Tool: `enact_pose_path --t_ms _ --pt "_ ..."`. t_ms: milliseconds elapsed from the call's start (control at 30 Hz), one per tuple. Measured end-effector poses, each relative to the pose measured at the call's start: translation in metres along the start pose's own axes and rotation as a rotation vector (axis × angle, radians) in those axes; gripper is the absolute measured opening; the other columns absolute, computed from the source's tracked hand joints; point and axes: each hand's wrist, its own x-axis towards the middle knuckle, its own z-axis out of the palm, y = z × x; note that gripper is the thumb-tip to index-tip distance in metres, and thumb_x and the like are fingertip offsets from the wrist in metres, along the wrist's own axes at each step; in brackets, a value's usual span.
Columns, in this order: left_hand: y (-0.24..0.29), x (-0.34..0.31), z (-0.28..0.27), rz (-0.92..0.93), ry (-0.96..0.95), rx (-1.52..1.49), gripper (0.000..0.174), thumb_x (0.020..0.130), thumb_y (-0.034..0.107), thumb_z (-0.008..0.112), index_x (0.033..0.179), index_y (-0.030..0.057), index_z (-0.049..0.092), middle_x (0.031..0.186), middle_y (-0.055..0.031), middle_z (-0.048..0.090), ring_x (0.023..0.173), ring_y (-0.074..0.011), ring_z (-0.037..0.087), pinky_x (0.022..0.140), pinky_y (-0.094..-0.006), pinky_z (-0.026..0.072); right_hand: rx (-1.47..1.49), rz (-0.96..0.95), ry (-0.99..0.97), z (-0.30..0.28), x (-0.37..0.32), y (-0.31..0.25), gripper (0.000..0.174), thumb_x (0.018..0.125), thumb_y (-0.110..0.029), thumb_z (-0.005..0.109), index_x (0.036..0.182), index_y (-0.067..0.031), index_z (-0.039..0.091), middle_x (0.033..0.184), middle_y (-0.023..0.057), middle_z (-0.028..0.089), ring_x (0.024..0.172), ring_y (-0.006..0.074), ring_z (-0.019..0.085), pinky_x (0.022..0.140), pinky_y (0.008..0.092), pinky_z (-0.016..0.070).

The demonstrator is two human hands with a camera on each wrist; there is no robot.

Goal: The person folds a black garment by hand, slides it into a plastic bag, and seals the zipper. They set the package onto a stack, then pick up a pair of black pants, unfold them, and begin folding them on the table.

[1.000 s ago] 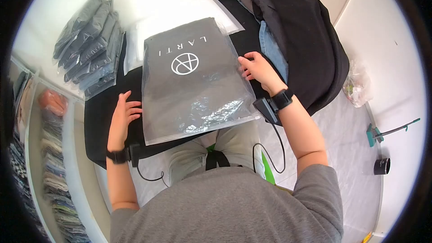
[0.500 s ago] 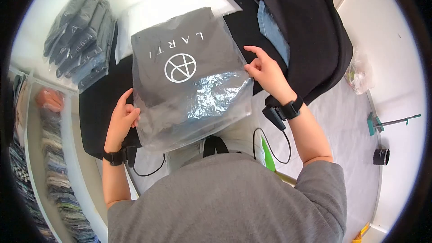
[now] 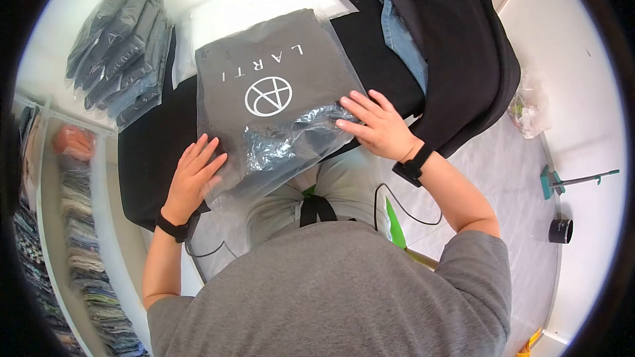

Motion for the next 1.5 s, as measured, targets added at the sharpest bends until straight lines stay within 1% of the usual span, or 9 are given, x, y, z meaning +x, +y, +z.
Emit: enact_pose_path --t_ms 433,667,900,1033,1067,1200,1300,1400,1500 --pt "0.001 0.006 -0.011 0.022 0.114 -0.2 0.038 0.07 0.004 0.069 0.108 0.0062 0.064 0.123 -0.0117 0.059 0.124 -0.0336 0.047 0.102 -0.0441 0.0371 -0.066 -0.005 0.173 -0.008 0.009 -0.002 0.039 0.073 -0.009 0.072 0.11 -0.0125 0.063 0.126 0.0089 0.057 0.123 0.0296 0.049 0.1 0.0427 0.0351" --pt "-0.009 0.005 -0.017 0.126 -0.066 -0.111 0.036 0.074 0.003 0.067 0.109 0.0102 0.064 0.121 -0.0024 0.061 0.123 -0.0256 0.049 0.102 -0.0416 0.0388 0.628 0.266 -0.166 -0.038 0.026 0.008 0.021 0.087 -0.017 0.058 0.098 -0.0033 0.069 0.108 0.0082 0.068 0.12 0.0285 0.053 0.106 0.0439 0.0281" --pt "-0.016 -0.01 -0.007 -0.267 0.076 -0.598 0.016 0.086 0.01 0.054 0.089 -0.0005 0.066 0.088 -0.0123 0.069 0.089 -0.025 0.065 0.083 -0.0331 0.0475 1.006 0.517 -0.077 -0.038 0.02 0.015 0.026 0.093 -0.019 0.05 0.092 -0.0008 0.069 0.099 0.01 0.07 0.098 0.0188 0.061 0.106 0.0359 0.0298" --pt "-0.012 0.0 0.017 -0.397 0.431 -0.625 0.023 0.091 0.014 0.05 0.083 -0.0032 0.063 0.073 -0.0093 0.067 0.067 -0.0182 0.063 0.063 -0.0267 0.0461 0.972 0.865 0.162 -0.019 0.014 0.002 0.026 0.093 -0.019 0.054 0.088 0.0031 0.067 0.079 0.0044 0.067 0.074 0.0103 0.06 0.077 0.0255 0.0476" --pt "-0.013 0.001 0.027 -0.666 0.419 -0.829 0.033 0.096 0.02 0.047 0.075 -0.0026 0.059 0.062 -0.0044 0.059 0.055 -0.0131 0.057 0.053 -0.0253 0.0442 0.874 0.855 0.361 -0.012 0.022 -0.005 0.028 0.093 -0.02 0.055 0.079 0.0034 0.065 0.068 0.003 0.063 0.063 0.0081 0.057 0.059 0.0234 0.0454" --pt "-0.004 0.022 0.027 -0.864 0.489 -0.835 0.042 0.097 0.027 0.047 0.064 0.0019 0.05 0.049 -0.0018 0.049 0.042 -0.0086 0.049 0.042 -0.0245 0.0382 0.753 1.108 0.478 -0.003 0.037 -0.014 0.04 0.093 -0.023 0.056 0.061 0.0008 0.057 0.05 -0.0012 0.05 0.045 0.0054 0.046 0.045 0.0237 0.0374" --pt "-0.001 0.028 0.025 -0.93 0.442 -0.79 0.042 0.097 0.029 0.047 0.062 0.0046 0.05 0.048 0.0 0.046 0.041 -0.0077 0.043 0.042 -0.0242 0.034 0.739 1.229 0.435 -0.007 0.042 -0.019 0.029 0.09 -0.023 0.06 0.074 0.0004 0.06 0.059 0.003 0.056 0.054 0.0096 0.052 0.053 0.0252 0.0424" --pt "-0.002 0.03 0.025 -0.921 0.443 -0.704 0.042 0.097 0.028 0.047 0.062 0.0037 0.049 0.045 -0.0013 0.045 0.038 -0.009 0.042 0.041 -0.0251 0.0339 -0.011 0.91 0.561 -0.014 0.056 -0.044 0.036 0.083 -0.014 0.062 0.116 -0.0031 0.053 0.109 0.0142 0.058 0.1 0.0266 0.054 0.09 0.0382 0.039" --pt "-0.004 0.03 0.025 -0.9 0.435 -0.711 0.042 0.097 0.027 0.046 0.063 0.0026 0.049 0.045 -0.0022 0.046 0.039 -0.0093 0.044 0.041 -0.0251 0.0346 0.117 0.551 0.322 -0.023 0.079 -0.082 0.044 0.081 -0.014 0.062 0.123 -0.0075 0.052 0.122 0.0111 0.055 0.118 0.0286 0.048 0.101 0.0453 0.031"
